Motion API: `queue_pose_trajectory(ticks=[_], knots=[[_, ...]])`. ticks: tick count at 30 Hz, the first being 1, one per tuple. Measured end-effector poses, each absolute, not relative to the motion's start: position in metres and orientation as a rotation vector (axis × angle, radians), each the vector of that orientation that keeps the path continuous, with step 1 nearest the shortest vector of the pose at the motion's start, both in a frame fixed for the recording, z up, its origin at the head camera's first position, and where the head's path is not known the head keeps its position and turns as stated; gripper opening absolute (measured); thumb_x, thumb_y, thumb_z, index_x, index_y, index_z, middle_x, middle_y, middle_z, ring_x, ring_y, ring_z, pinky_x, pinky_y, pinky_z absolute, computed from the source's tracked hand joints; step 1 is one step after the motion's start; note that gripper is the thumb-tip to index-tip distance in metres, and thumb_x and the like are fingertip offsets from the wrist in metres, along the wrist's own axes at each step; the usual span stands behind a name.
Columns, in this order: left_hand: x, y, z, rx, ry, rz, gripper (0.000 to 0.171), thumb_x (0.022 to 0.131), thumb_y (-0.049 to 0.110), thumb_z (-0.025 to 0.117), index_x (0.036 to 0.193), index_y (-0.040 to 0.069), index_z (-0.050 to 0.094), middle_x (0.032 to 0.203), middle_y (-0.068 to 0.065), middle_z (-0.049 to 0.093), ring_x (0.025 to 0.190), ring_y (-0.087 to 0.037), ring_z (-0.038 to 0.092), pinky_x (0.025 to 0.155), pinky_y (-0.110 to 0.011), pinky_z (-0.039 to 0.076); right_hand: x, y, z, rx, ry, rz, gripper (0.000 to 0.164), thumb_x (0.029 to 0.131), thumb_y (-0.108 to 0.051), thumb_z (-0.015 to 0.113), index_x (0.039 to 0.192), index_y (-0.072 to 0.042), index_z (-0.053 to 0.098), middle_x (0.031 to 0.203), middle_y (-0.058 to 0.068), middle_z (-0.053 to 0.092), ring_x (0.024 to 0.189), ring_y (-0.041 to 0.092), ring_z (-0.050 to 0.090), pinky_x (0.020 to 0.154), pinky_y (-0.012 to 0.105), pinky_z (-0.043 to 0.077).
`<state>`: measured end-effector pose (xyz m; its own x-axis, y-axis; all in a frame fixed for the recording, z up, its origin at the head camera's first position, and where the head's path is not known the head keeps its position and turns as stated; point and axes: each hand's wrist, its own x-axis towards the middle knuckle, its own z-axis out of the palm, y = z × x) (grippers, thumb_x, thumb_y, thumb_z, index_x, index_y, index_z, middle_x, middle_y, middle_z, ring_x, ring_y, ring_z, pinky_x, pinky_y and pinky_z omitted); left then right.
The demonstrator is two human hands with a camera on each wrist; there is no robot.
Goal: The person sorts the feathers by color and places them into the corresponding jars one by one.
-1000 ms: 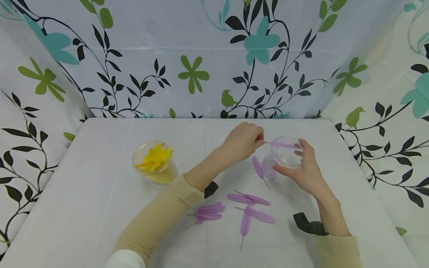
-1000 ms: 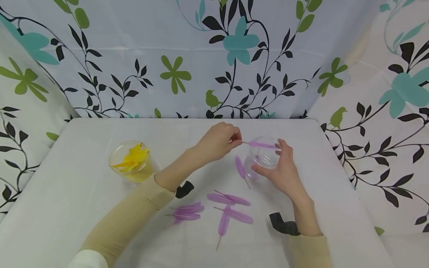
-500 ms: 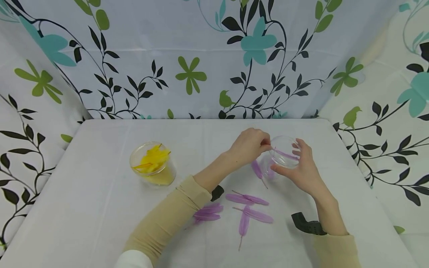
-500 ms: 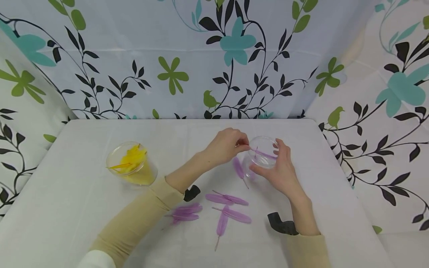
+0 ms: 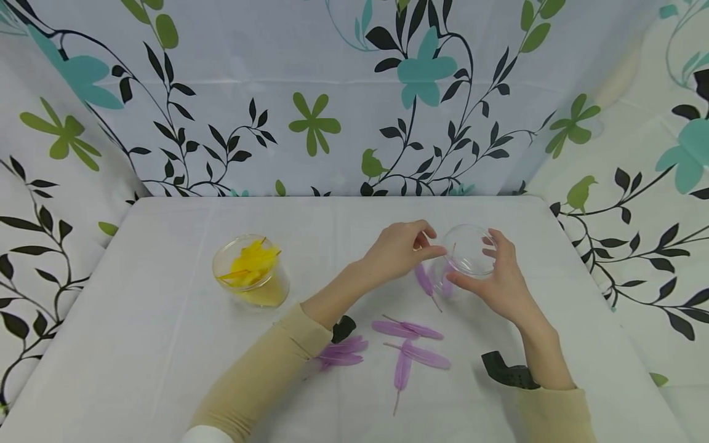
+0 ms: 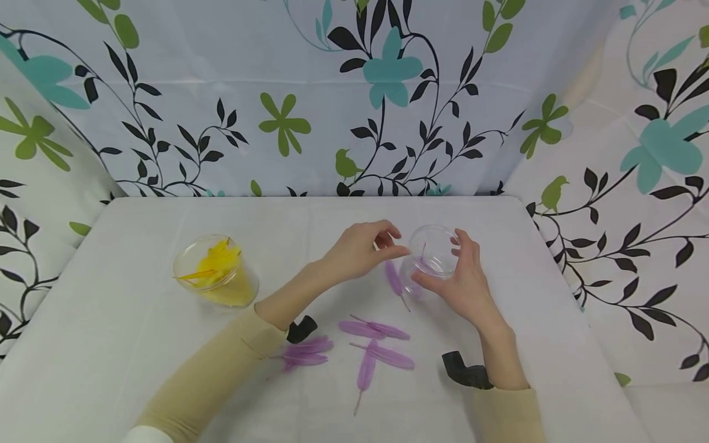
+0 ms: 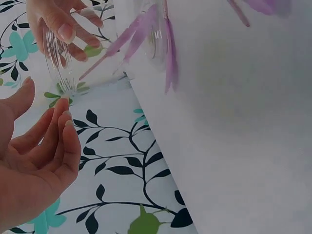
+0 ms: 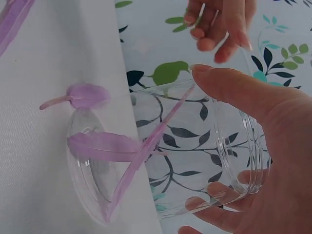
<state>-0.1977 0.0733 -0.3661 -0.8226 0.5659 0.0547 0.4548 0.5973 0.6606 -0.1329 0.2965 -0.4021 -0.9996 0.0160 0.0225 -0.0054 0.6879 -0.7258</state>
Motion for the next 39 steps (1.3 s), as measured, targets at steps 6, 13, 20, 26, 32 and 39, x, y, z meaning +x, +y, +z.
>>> queue_pose_trajectory(ticks=[6, 13, 20, 26, 32, 39], knots=[[-0.183, 0.031, -0.373, 0.819, 2.627, 1.055, 0.032, 0.094, 0.037, 0.069, 0.112, 0.011, 0.068, 0.096, 0.002, 0.068, 0.094, -0.015, 0.06, 0.082, -0.027, 0.048, -0.132, 0.295, -0.4, -0.011, -2.871, 1.226, 0.119, 0.08, -0.044, 0.083, 0.159, -0.008, 0.001, 0.156, 0.025, 0.023, 0.141, 0.046, 0.031, 0.101, 0.074, 0.035], [-0.155, -0.025, -0.388, 0.702, 2.562, 0.993, 0.022, 0.091, 0.034, 0.073, 0.103, 0.015, 0.07, 0.088, 0.007, 0.064, 0.085, -0.011, 0.057, 0.074, -0.025, 0.049, -0.131, 0.295, -0.399, -0.021, -2.877, 1.236, 0.12, 0.08, -0.044, 0.083, 0.158, -0.007, 0.001, 0.156, 0.025, 0.023, 0.142, 0.045, 0.031, 0.102, 0.073, 0.034], [-0.125, -0.079, -0.409, 0.679, 2.446, 0.911, 0.014, 0.089, 0.026, 0.077, 0.094, 0.016, 0.069, 0.08, 0.009, 0.062, 0.076, -0.011, 0.056, 0.072, -0.023, 0.05, -0.13, 0.294, -0.399, -0.022, -2.879, 1.223, 0.119, 0.08, -0.043, 0.083, 0.158, -0.006, 0.001, 0.156, 0.025, 0.024, 0.141, 0.046, 0.031, 0.102, 0.074, 0.035], [-0.108, -0.105, -0.415, 0.716, 2.435, 0.814, 0.013, 0.083, 0.016, 0.081, 0.087, 0.015, 0.068, 0.077, 0.009, 0.058, 0.074, -0.01, 0.052, 0.069, -0.023, 0.047, -0.131, 0.294, -0.398, -0.025, -2.88, 1.239, 0.118, 0.08, -0.043, 0.082, 0.158, -0.006, 0.001, 0.156, 0.026, 0.023, 0.141, 0.047, 0.031, 0.102, 0.074, 0.034], [-0.1, -0.107, -0.417, 0.722, 2.452, 0.767, 0.012, 0.088, 0.013, 0.076, 0.082, 0.016, 0.066, 0.076, 0.009, 0.057, 0.075, -0.009, 0.049, 0.07, -0.025, 0.045, -0.131, 0.294, -0.397, -0.029, -2.889, 1.239, 0.119, 0.081, -0.043, 0.082, 0.158, -0.007, 0.0, 0.156, 0.026, 0.022, 0.141, 0.048, 0.03, 0.101, 0.074, 0.034], [-0.099, -0.106, -0.417, 0.776, 2.471, 0.742, 0.012, 0.091, 0.011, 0.072, 0.081, 0.015, 0.068, 0.075, 0.01, 0.058, 0.072, -0.008, 0.05, 0.068, -0.024, 0.046, -0.131, 0.295, -0.397, -0.008, -2.886, 1.225, 0.117, 0.081, -0.042, 0.081, 0.158, -0.006, 0.001, 0.155, 0.027, 0.023, 0.14, 0.047, 0.032, 0.101, 0.074, 0.034]])
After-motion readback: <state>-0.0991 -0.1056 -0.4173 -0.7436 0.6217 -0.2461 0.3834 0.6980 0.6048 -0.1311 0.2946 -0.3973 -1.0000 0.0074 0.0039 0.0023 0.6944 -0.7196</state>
